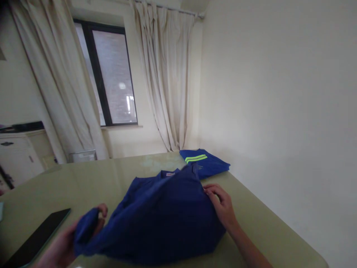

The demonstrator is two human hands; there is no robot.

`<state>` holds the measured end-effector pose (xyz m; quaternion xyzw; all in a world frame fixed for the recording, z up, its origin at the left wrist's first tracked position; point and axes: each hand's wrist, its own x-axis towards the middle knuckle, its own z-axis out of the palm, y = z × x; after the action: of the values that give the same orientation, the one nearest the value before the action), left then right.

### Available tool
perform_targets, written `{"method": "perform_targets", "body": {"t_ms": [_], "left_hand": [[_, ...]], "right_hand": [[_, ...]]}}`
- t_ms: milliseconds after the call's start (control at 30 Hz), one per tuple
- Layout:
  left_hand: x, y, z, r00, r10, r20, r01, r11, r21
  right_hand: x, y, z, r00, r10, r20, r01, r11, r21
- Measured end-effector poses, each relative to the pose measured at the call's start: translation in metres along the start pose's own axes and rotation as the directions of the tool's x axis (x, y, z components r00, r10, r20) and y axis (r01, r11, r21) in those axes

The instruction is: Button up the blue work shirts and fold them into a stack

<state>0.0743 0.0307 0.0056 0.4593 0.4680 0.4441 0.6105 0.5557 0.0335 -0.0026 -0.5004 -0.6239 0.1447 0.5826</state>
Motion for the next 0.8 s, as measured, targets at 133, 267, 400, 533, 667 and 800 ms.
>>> {"method": "perform_targets", "body": {"t_ms": [133,267,400,533,667,800], "left_hand": [[-0.01,-0.025,0.015,0.962,-0.162,0.219,0.037,0.873,0.486],[-0.012,-0.032,0.057,0.983,0.055,0.174,-0.176,0.538,0.824],[0.004,-0.045,0.082,0.981,0.023,0.195,-0.196,0.123,0.973],[0.05,-0.056,0.074,0.99,0.086,0.11,-0.114,0.046,0.992],[0.099,-0.049,0.06,0.979,0.203,-0.024,0.022,0.009,1.0],[0.107,-0.04,0.055,0.954,0.299,0.005,-0.001,-0.013,1.0]], "right_hand": [[-0.019,-0.003,-0.007,0.972,0.152,0.177,-0.154,0.988,-0.002],[-0.025,-0.023,0.017,0.834,0.179,0.522,-0.115,0.982,-0.152],[-0.026,-0.038,0.056,0.693,0.201,0.692,0.158,0.895,-0.418],[-0.006,-0.022,0.101,0.735,0.165,0.658,0.273,0.816,-0.509],[0.039,-0.002,0.134,0.82,0.078,0.566,0.224,0.868,-0.444],[0.072,-0.012,0.125,0.897,0.033,0.442,0.186,0.877,-0.443]]}}
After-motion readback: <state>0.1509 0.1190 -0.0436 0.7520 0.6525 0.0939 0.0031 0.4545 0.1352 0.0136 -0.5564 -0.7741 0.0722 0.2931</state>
